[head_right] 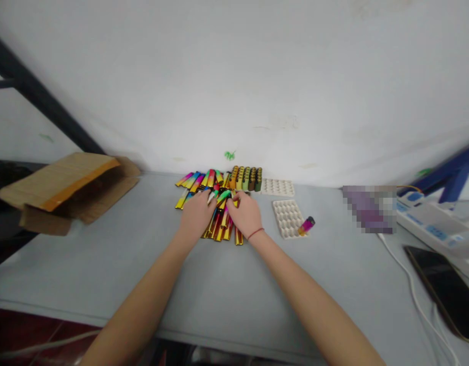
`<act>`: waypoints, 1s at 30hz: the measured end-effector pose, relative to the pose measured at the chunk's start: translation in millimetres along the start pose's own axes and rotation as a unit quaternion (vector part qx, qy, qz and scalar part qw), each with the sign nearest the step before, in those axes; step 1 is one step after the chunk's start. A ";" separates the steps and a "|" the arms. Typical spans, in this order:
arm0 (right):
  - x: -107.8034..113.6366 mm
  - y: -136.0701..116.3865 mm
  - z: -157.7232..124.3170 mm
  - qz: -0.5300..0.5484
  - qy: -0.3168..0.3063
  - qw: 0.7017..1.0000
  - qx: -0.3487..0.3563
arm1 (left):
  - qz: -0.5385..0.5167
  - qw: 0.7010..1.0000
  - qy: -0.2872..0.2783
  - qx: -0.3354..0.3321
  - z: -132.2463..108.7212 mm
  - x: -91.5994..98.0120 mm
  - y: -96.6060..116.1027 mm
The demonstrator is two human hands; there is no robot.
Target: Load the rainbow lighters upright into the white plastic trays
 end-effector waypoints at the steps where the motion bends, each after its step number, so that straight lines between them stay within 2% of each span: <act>1: 2.4 -0.5 -5.4 0.015 -0.014 1.000 0.006 | 0.007 1.000 -0.001 0.004 0.7 -0.2 0.1; 6: 23.7 -5.0 -44.7 0.101 -0.108 0.988 0.042 | 0.028 0.999 0.024 -0.004 9.5 0.1 -0.7; 9: 54.2 0.1 -76.0 0.106 -0.087 0.988 0.065 | 0.025 0.999 0.044 -0.006 11.3 -1.9 -3.5; 11: 79.9 13.9 -94.6 0.116 -0.017 0.991 0.069 | 0.022 0.998 0.058 -0.004 9.3 -5.8 -5.8; 13: 108.5 40.2 -109.3 0.138 0.121 0.982 0.044 | 0.015 0.997 0.074 -0.008 6.5 -10.3 -7.5; 15: 130.2 72.1 -120.3 0.173 0.259 0.950 0.020 | 0.004 0.995 0.094 -0.016 4.5 -12.5 -8.5; 16: 134.5 87.7 -121.4 0.172 0.288 0.942 0.003 | -0.002 0.994 0.111 -0.021 4.0 -11.2 -8.2; 18: 134.5 115.5 -115.6 0.135 0.279 0.950 -0.043 | -0.019 0.987 0.154 -0.047 2.4 -3.7 -2.2; 20: 130.3 135.2 -105.7 0.098 0.236 0.964 -0.072 | -0.053 0.975 0.184 -0.113 -2.4 5.2 14.7; 21: 128.1 141.1 -100.8 0.084 0.213 0.970 -0.076 | -0.075 0.967 0.180 -0.164 -7.2 7.5 28.3; 23: 125.0 145.3 -93.0 0.055 0.176 0.980 -0.069 | -0.116 0.944 0.123 -0.282 -23.3 2.9 63.3; 25: 122.8 142.1 -87.9 0.031 0.143 0.988 -0.054 | -0.115 0.912 0.054 -0.391 -48.8 -11.5 101.8; 26: 122.1 139.0 -86.4 0.020 0.129 0.990 -0.047 | -0.099 0.897 0.037 -0.430 -62.6 -20.1 119.0; 28: 122.7 131.7 -85.8 -0.002 0.113 0.993 -0.037 | -0.063 0.884 0.010 -0.464 -84.5 -39.1 145.5; 30: 127.4 123.8 -87.3 -0.021 0.120 0.992 -0.031 | -0.040 0.889 -0.015 -0.457 -95.9 -55.7 160.6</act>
Point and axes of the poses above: each hand's wrist, its own z-axis towards the middle knuckle, its own x-axis out of the back of the hand, y = z × x, the point moved 6 cm from there along z, towards the middle knuckle, and after that the axes turned 4 degrees about -y, right-handed, at the moved point
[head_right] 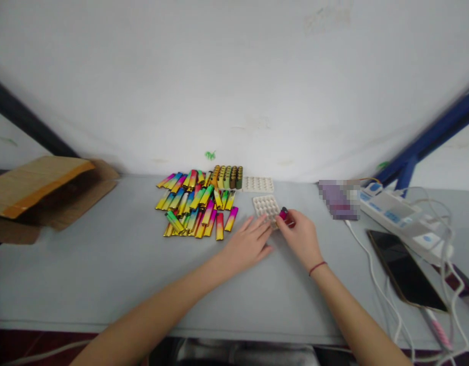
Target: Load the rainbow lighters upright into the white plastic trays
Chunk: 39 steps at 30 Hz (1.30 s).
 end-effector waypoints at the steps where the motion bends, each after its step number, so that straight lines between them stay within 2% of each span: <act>1: 4.0 -3.8 -0.2 -0.004 0.010 1.000 0.004 | 0.000 1.000 -0.013 0.008 1.7 -6.5 3.9; 5: 16.2 -20.0 5.2 0.017 0.020 0.999 0.024 | -0.013 0.999 -0.032 0.024 3.8 -17.1 5.2; 8: 7.6 -33.2 19.4 0.043 -0.031 0.997 0.047 | -0.025 0.999 -0.017 0.026 2.1 -18.3 5.0; 13: -42.8 -44.5 51.7 0.092 -0.146 0.983 0.057 | -0.059 0.998 0.002 0.020 -5.3 -20.7 11.2; 16: -72.6 -40.4 67.0 0.145 -0.180 0.973 0.004 | -0.078 0.996 0.012 0.030 -11.1 -18.2 10.6; 19: -88.2 -35.1 75.8 0.197 -0.184 0.961 -0.061 | -0.096 0.995 0.009 0.032 -14.6 -14.7 10.9; 23: -91.5 -34.5 80.6 0.233 -0.194 0.947 -0.102 | -0.117 0.993 0.004 -0.002 -16.7 -9.5 21.8; 28: -91.0 -36.3 85.4 0.192 -0.223 0.949 -0.114 | -0.132 0.990 0.010 -0.053 -20.7 -6.7 38.1; 33: -95.8 -39.0 91.4 0.150 -0.262 0.948 -0.096 | -0.149 0.987 0.006 -0.058 -22.0 -9.1 37.5; 39: -101.9 -39.3 98.1 0.127 -0.279 0.948 -0.087 | -0.152 0.987 -0.004 -0.058 -21.4 -7.9 36.6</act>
Point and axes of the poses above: each hand's wrist, its own z-axis towards the middle knuckle, its own x-axis out of the back of the hand, y = z × x, the point moved 6 cm from there along z, towards the middle knuckle, and after that the axes turned 4 degrees about -y, right-handed, at the moved point
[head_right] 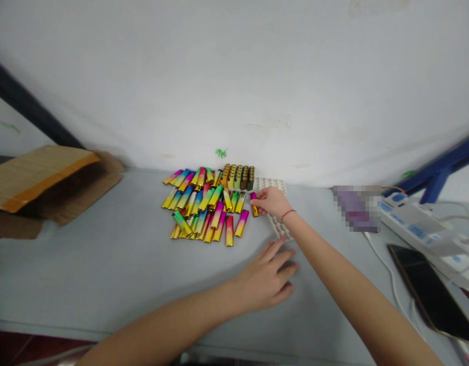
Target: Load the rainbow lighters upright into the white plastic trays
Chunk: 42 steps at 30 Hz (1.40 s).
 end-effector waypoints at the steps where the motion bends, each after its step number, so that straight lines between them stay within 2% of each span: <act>1: -0.5 0.2 1.6 -0.005 0.000 1.000 -0.001 | 0.001 1.000 -0.002 0.002 0.2 0.2 0.0; 9: -6.7 -1.0 9.4 -0.080 0.019 0.997 -0.008 | 0.009 1.000 -0.001 0.005 1.3 -0.8 -1.3; 15: -5.5 -18.1 3.1 -0.158 0.044 0.986 0.015 | 0.021 1.000 -0.005 0.017 1.6 -1.9 -2.5; 18: 9.0 -24.4 -14.6 -0.195 0.091 0.976 0.033 | 0.025 0.999 0.002 0.033 1.3 -1.9 -6.2; 20: 20.4 -24.6 -36.6 -0.260 0.154 0.951 0.071 | 0.026 0.999 0.009 0.042 1.3 -1.4 -9.0; 22: 23.3 -16.9 -62.9 -0.341 0.186 0.915 0.111 | 0.026 0.999 0.014 0.046 1.7 -0.6 -10.8; 24: 18.1 -1.1 -87.7 -0.394 0.170 0.890 0.151 | 0.022 0.999 0.014 0.041 2.4 -0.1 -10.9; 27: 17.7 28.5 -115.0 -0.426 0.149 0.875 0.175 | 0.011 1.000 0.003 0.013 2.8 -0.7 -7.5; 30: 36.1 54.2 -124.9 -0.448 0.147 0.866 0.164 | 0.009 1.000 -0.002 -0.014 1.7 -1.0 -4.6; 33: 65.7 70.5 -119.0 -0.480 0.163 0.853 0.120 | 0.006 1.000 -0.003 -0.013 0.1 -0.8 -6.6; 36: 89.8 75.9 -100.8 -0.506 0.185 0.842 0.032 | -0.004 1.000 -0.010 -0.008 -0.4 -0.9 -9.5; 39: 96.3 70.1 -75.9 -0.518 0.192 0.833 -0.022 | -0.012 1.000 -0.011 -0.006 -0.1 -0.1 -11.2; 42: 92.4 62.0 -51.6 -0.508 0.193 0.839 -0.014 | -0.011 1.000 -0.009 0.004 0.0 2.0 -14.8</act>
Point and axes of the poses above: each hand's wrist, its own z-axis towards the middle knuckle, its own x-axis out of the back of the hand, y = z × x, the point moved 6 cm from there along z, towards the middle knuckle, and after that the axes turned 4 degrees about -y, right-handed, at the moved point
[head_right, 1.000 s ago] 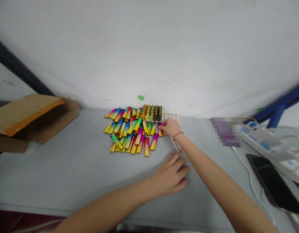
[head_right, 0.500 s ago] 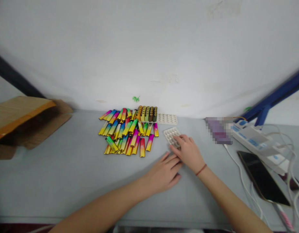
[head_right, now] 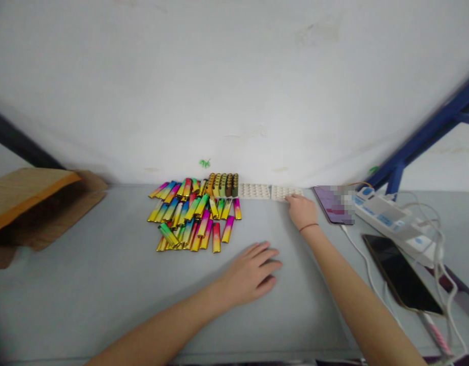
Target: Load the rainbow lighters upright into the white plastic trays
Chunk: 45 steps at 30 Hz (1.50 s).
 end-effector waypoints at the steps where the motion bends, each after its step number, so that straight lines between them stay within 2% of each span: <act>1: -1.5 -2.4 5.8 0.007 0.003 1.000 -0.001 | 0.003 1.000 0.000 0.008 0.0 1.0 -2.3; 5: -7.4 -3.4 18.1 0.042 0.019 0.999 -0.007 | 0.022 0.999 -0.001 0.045 -0.8 5.5 -14.7; 9: -7.6 -6.0 7.4 0.071 0.048 0.996 0.008 | 0.033 0.997 -0.021 0.066 -2.7 6.6 -21.9; 12: -9.4 -17.0 -23.2 0.093 0.068 0.993 0.033 | 0.041 0.993 -0.039 0.107 -5.7 5.8 -27.5; 14: -11.0 -31.2 -52.3 0.151 0.081 0.981 0.093 | 0.046 0.989 -0.046 0.133 -8.0 5.9 -31.7; 17: -17.6 -52.0 -91.0 0.174 0.035 0.970 0.168 | 0.052 0.987 -0.055 0.143 -10.1 5.8 -36.3; 20: -18.3 -58.0 -106.6 0.172 -0.004 0.972 0.159 | 0.063 0.985 -0.060 0.146 -11.2 5.2 -39.9; 28: -13.2 -55.2 -100.7 0.204 -0.053 0.965 0.156 | 0.097 0.983 -0.067 0.142 -12.8 2.8 -43.8; 35: -12.2 -54.2 -100.9 0.221 -0.093 0.959 0.153 | 0.116 0.981 -0.042 0.149 -10.1 8.9 -44.9; 39: -12.0 -53.6 -100.6 0.223 -0.112 0.956 0.155 | 0.113 0.981 -0.054 0.151 -10.0 7.6 -45.5; 45: -11.9 -50.4 -99.7 0.239 -0.116 0.952 0.154 | 0.111 0.981 -0.050 0.151 -10.9 7.0 -46.1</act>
Point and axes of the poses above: each hand's wrist, its own z-axis towards the middle knuckle, its own x-axis out of the back of the hand, y = z × x, the point moved 6 cm from there along z, towards the middle knuckle, and after that the axes turned 4 degrees about -y, right-handed, at the moved point
